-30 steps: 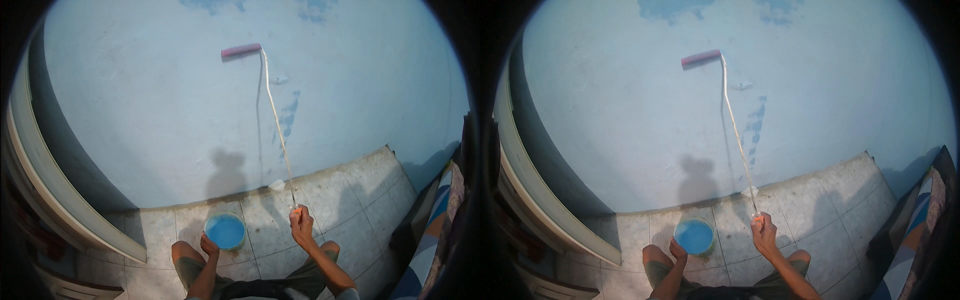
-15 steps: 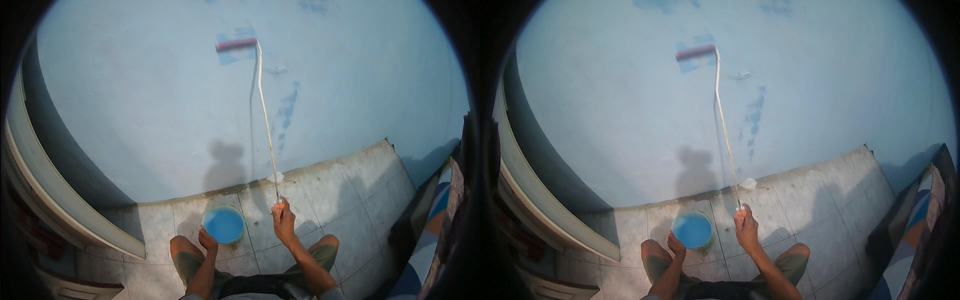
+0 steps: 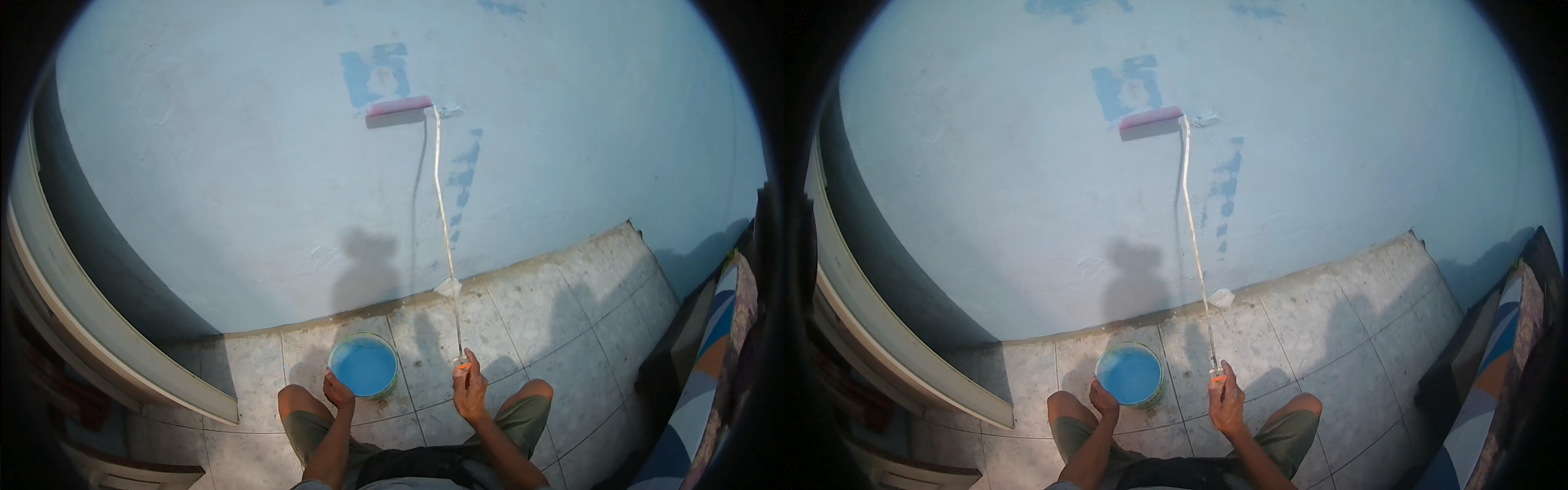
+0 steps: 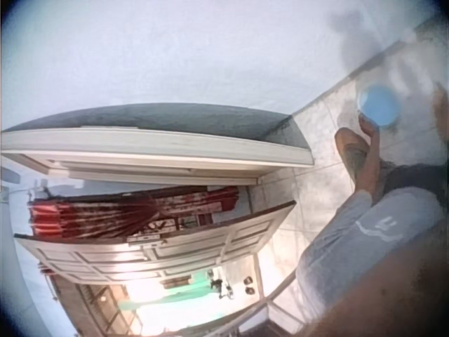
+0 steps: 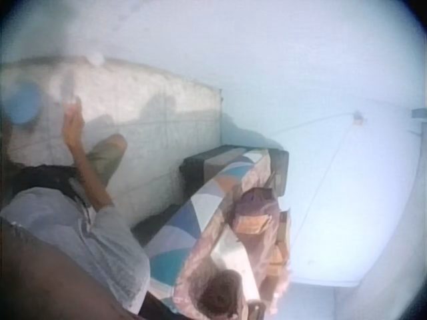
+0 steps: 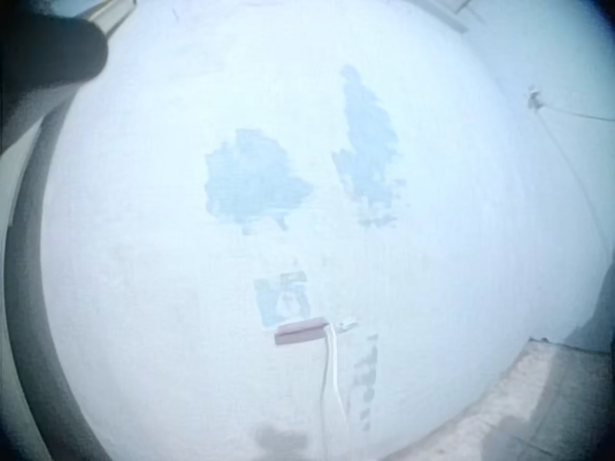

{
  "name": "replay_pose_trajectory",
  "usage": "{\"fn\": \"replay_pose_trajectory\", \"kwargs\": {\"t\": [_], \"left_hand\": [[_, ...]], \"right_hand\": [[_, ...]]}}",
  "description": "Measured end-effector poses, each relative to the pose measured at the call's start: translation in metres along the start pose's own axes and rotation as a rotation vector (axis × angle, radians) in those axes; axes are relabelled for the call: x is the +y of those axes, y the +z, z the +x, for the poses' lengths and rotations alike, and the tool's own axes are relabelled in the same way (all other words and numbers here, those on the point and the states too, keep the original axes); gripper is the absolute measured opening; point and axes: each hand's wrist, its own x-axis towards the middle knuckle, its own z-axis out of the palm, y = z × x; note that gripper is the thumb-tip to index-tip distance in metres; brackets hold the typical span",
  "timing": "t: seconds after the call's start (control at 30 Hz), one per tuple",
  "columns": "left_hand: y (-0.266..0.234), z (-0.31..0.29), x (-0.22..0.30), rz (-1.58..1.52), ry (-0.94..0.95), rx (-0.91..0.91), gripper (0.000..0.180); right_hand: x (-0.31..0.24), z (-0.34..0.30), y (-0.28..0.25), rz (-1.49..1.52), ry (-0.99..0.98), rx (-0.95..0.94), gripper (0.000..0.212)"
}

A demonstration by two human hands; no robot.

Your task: The person moves a ladder into position, picks up a paint roller and bucket, then paints a wall with light blue paint. They repeatedly dip the roller into the bucket and apply paint in vertical strokes.

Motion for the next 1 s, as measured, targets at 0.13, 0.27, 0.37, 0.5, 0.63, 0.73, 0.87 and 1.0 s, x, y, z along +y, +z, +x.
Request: {"fn": "replay_pose_trajectory", "kwargs": {"t": [0.13,0.27,0.37,0.5,0.63,0.73,0.87,1.0], "left_hand": [[0.003,-0.003,-0.001,-0.021,0.012,-0.018,0.052],[0.003,-0.002,0.000,-0.021,0.004,-0.028,0.050],[0.002,0.003,-0.008,0.004,0.056,-0.014,0.049],[0.000,-0.002,0.000,0.019,0.043,-0.030,0.046],[0.004,-0.006,0.013,0.053,0.009,0.017,0.047],[0.002,-0.004,0.008,0.004,0.020,0.000,0.048],[-0.002,-0.004,0.003,0.050,0.011,-0.044,0.048],[0.000,-0.003,0.005,0.051,0.003,-0.018,0.049]], "right_hand": [[0.012,0.015,0.001,-0.010,-0.192,0.139,0.044],[-0.004,0.030,-0.010,-0.004,-0.091,0.073,0.041],[-0.021,0.055,-0.013,0.004,-0.077,0.040,0.040],[-0.042,0.075,-0.013,-0.050,-0.130,0.047,0.040],[-0.013,0.042,-0.003,-0.065,-0.091,0.038,0.042],[-0.017,0.029,-0.005,-0.049,-0.037,0.001,0.042],[-0.041,0.066,-0.009,-0.043,-0.169,0.062,0.041],[-0.049,0.072,-0.004,-0.046,-0.179,0.053,0.041]]}}
